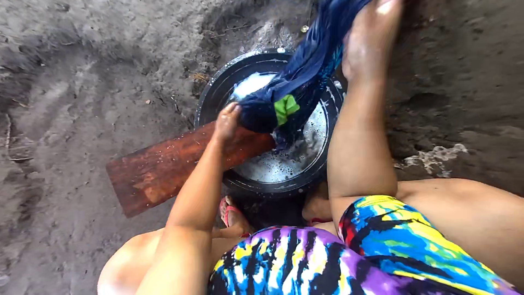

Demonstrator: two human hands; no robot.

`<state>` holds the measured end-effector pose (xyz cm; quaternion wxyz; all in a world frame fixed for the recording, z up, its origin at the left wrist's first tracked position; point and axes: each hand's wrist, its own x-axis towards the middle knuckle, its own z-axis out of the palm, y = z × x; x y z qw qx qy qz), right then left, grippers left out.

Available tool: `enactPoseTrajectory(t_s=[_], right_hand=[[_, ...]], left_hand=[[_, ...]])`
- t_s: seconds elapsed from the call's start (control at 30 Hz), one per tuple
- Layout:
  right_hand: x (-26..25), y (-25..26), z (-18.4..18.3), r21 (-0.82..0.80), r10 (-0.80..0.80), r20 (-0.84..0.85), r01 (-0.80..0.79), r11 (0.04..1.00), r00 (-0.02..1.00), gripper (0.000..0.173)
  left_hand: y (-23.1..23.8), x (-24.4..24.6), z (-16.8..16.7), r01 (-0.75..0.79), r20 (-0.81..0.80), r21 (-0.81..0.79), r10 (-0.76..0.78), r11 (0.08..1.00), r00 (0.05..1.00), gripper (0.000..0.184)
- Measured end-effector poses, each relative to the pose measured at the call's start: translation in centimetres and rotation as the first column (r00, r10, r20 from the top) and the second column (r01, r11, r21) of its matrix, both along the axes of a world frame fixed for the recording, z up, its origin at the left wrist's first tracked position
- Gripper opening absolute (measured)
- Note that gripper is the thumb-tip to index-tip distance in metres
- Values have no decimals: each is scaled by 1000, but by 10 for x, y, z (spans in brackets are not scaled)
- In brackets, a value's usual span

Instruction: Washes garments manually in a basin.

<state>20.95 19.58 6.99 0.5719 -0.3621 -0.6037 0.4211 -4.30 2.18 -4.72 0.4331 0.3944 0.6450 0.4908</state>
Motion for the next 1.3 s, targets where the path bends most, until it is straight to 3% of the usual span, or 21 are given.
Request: enactPoseTrajectory(t_s=[0.07,0.1,0.17,0.23,0.27,0.3,0.33,0.43,0.53,0.6,0.67,0.77,0.83,0.93,1.0,1.07,1.13,1.17,1.2,1.27,1.3], right_hand=[[8,-2,-40,-242,168,404,-73,968,899,38],[7,-11,-63,-407,338,486,-134,904,806,42],[-5,-44,-114,-717,691,396,-267,644,604,34],[-31,-93,-165,-874,918,250,-338,350,307,32],[-47,-120,-187,-893,955,272,-340,296,119,38],[-64,-149,-204,-889,937,344,-341,306,-57,50],[-78,-176,-219,-866,889,432,-346,361,-153,58],[-100,-222,-233,-764,787,612,-315,563,-80,53],[-114,-228,-249,-718,756,654,-308,624,7,51],[-124,-225,-255,-728,770,633,-275,628,83,51],[-135,-222,-251,-787,819,574,-262,559,23,50],[-134,-210,-253,-901,923,379,-254,352,-66,49],[-113,-189,-239,-945,966,255,-224,237,-54,51],[-73,-148,-213,-955,998,60,-288,63,19,28],[-56,-116,-194,-926,991,-51,-377,-1,123,30],[-57,-86,-170,-877,968,-106,-480,16,226,42],[-76,-77,-154,-837,958,-42,-534,121,282,43],[-92,-82,-155,-808,951,77,-540,237,301,40],[-111,-93,-162,-754,909,252,-521,400,333,37],[-148,-128,-187,-527,673,626,-422,737,393,39],[-158,-149,-196,-410,543,735,-371,833,407,47]], left_hand=[[-13,-23,6,-108,15,-40,108,993,994,32],[-20,-35,9,-137,-51,-91,133,986,990,32],[-36,-56,9,-161,-299,-242,84,957,951,32],[-52,-75,5,-122,-494,-424,-117,898,861,36],[-58,-83,2,-85,-540,-501,-234,861,809,38],[-65,-88,-1,-65,-555,-559,-314,827,770,39],[-70,-90,-4,-72,-568,-588,-348,805,746,39],[-74,-79,-5,-116,-656,-567,-362,816,662,43],[-73,-49,-7,-17,-762,-515,-448,857,467,63],[-73,-35,-22,97,-799,-505,-507,858,323,66],[-71,-31,-38,158,-772,-573,-594,804,225,61],[-76,-41,-51,243,-746,-594,-638,766,189,44],[-84,-52,-46,323,-723,-610,-675,723,146,44],[-96,-74,-23,353,-613,-720,-786,597,80,49],[-110,-95,-7,344,-559,-767,-828,541,57,51],[-132,-111,6,345,-589,-742,-805,574,74,52],[-153,-116,9,353,-667,-680,-742,642,66,47],[-160,-116,5,373,-715,-634,-697,677,51,42],[-165,-116,-2,395,-757,-589,-653,705,37,39],[-167,-115,-13,378,-767,-585,-641,717,28,59],[-170,-114,-17,370,-773,-579,-633,726,33,70]])
